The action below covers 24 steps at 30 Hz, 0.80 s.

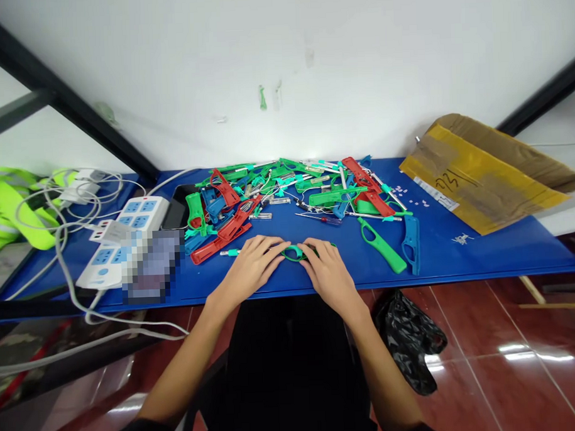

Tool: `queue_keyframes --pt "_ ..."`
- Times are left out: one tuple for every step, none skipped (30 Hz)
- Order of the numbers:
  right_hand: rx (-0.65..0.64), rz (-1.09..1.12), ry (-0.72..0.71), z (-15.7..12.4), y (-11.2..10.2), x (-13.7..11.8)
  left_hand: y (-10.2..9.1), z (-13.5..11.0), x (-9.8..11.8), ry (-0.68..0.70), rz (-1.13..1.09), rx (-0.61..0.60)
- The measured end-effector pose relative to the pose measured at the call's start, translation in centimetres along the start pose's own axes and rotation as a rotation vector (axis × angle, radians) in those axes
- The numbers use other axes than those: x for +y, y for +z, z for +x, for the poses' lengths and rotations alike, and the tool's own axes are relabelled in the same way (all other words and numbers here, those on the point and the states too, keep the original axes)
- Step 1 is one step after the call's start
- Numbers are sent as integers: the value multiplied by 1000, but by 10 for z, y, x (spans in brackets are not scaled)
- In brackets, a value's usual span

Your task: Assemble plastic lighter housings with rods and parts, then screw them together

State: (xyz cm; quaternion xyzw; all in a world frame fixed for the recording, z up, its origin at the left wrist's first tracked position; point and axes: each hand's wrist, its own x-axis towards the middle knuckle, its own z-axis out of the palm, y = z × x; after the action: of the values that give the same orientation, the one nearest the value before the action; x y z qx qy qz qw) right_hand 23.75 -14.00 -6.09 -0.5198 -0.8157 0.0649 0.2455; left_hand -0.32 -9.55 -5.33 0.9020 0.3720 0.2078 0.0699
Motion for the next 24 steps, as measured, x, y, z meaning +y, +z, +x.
queue_keyframes --pt "3 9 8 0 0 0 1 2 1 -2 -19 -6" --pt "6 20 15 0 -1 0 1 3 3 -8 -44 -9" --pt "10 32 20 -1 -1 0 2 5 3 -19 -73 -11" --pt "13 43 23 -1 -1 0 2 6 3 -33 -106 -11" --pt "17 54 22 -2 -1 0 1 6 3 -50 -138 -9" --pt "20 65 19 -2 -1 0 1 7 2 -65 -167 -8" --pt "23 75 14 -2 -1 1 1 8 2 -80 -191 -6" --pt "25 84 10 -3 -1 1 0 8 1 -91 -210 -5" --pt "26 93 6 -3 -1 1 0 8 0 -100 -224 -2" --pt "27 101 2 -3 -1 2 1 8 -1 -109 -233 2" --pt "28 110 -1 -3 -1 2 1 8 -2 -116 -238 10" --pt "28 118 -3 -3 0 2 1 8 -3 -126 -238 19" --pt "29 128 -5 -3 0 3 2 8 -3 -135 -234 30" --pt "28 140 -8 -4 0 3 3 7 -4 -142 -228 41" --pt "29 152 -12 -4 0 3 3 6 -4 -146 -220 52" --pt "30 163 -16 -4 0 4 4 5 -4 -148 -212 61" --pt "32 173 -20 -4 0 4 4 5 -4 -145 -203 71" --pt "36 181 -22 -4 1 4 4 4 -4 -134 -194 81" --pt "41 187 -21 -4 1 5 4 3 -3 -118 -183 92" --pt "47 193 -20 -4 1 5 4 2 -2 -102 -170 104" --pt "54 199 -18 -4 1 5 3 0 -2 -85 -156 118" --pt "59 205 -17 -4 1 5 2 -2 -2 -73 -146 134" --pt "62 211 -16 -4 1 5 1 -4 -3 -68 -138 150" --pt "64 216 -18 -4 1 5 0 -7 -4 -72 -133 165"
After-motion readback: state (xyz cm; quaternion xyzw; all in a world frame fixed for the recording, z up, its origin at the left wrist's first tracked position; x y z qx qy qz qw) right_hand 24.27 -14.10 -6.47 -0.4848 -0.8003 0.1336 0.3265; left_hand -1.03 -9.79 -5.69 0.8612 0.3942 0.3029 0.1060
